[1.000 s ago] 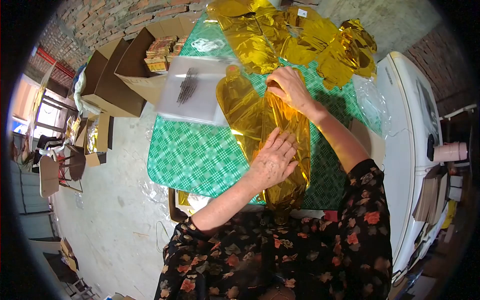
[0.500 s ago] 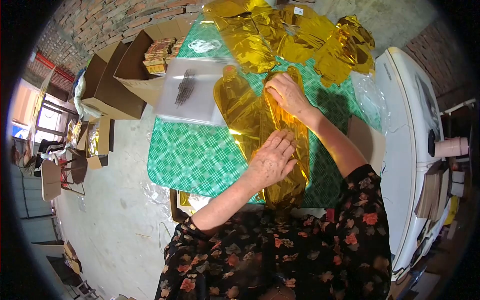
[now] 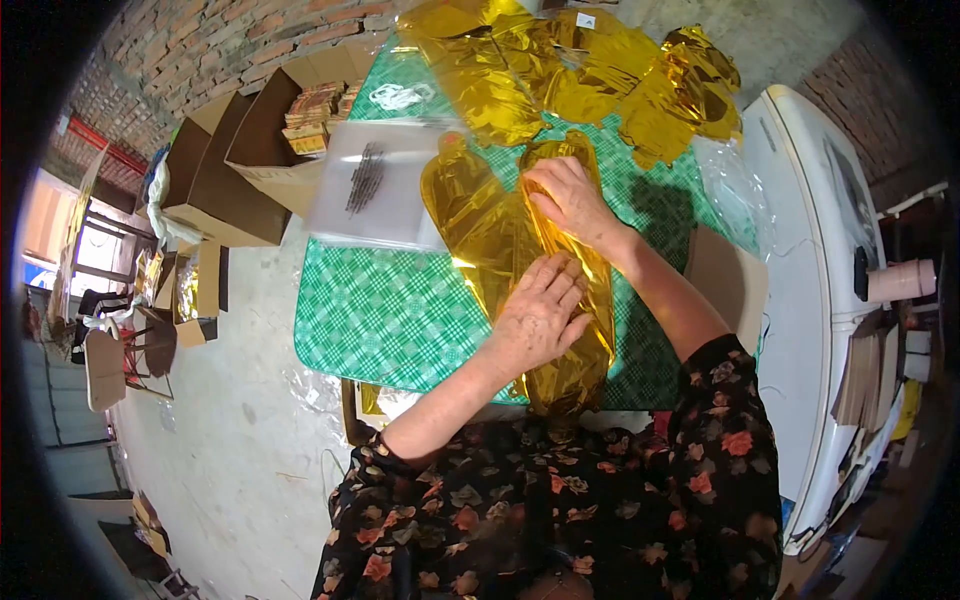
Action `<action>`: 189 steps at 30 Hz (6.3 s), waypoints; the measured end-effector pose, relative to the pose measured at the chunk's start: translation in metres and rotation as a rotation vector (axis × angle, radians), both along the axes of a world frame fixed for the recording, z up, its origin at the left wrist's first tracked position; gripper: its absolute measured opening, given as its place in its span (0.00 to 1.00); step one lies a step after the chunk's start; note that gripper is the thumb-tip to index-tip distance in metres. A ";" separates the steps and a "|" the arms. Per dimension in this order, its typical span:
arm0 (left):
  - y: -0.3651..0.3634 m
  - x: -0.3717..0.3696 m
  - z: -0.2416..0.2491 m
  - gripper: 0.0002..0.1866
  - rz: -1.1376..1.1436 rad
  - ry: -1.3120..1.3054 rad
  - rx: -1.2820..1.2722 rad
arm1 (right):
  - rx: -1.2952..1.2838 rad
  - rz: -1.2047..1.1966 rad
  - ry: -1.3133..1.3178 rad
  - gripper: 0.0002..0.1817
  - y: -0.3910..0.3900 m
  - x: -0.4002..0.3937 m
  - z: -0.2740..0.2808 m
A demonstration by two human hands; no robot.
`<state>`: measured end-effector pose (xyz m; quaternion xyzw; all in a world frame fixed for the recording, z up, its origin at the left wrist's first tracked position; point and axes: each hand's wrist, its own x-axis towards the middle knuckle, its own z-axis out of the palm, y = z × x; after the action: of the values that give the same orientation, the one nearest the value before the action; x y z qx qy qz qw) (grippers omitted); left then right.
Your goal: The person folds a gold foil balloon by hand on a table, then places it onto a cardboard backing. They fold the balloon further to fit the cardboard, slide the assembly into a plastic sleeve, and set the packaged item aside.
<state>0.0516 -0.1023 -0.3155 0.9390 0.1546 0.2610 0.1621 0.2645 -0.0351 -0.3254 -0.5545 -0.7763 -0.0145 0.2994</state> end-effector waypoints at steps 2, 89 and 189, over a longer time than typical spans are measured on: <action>0.000 0.000 0.004 0.25 0.018 -0.041 -0.003 | -0.001 -0.011 -0.001 0.20 -0.001 0.000 -0.001; 0.134 -0.002 -0.004 0.27 0.132 -0.038 0.016 | -0.313 -0.316 -0.386 0.34 -0.095 -0.037 0.007; 0.113 0.005 -0.024 0.31 0.185 0.125 0.225 | -0.262 -0.347 -0.226 0.33 -0.095 -0.038 0.003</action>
<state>0.0568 0.0104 -0.3393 0.9474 0.2201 0.2316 0.0213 0.2266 -0.1297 -0.3224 -0.7085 -0.6932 -0.0267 0.1293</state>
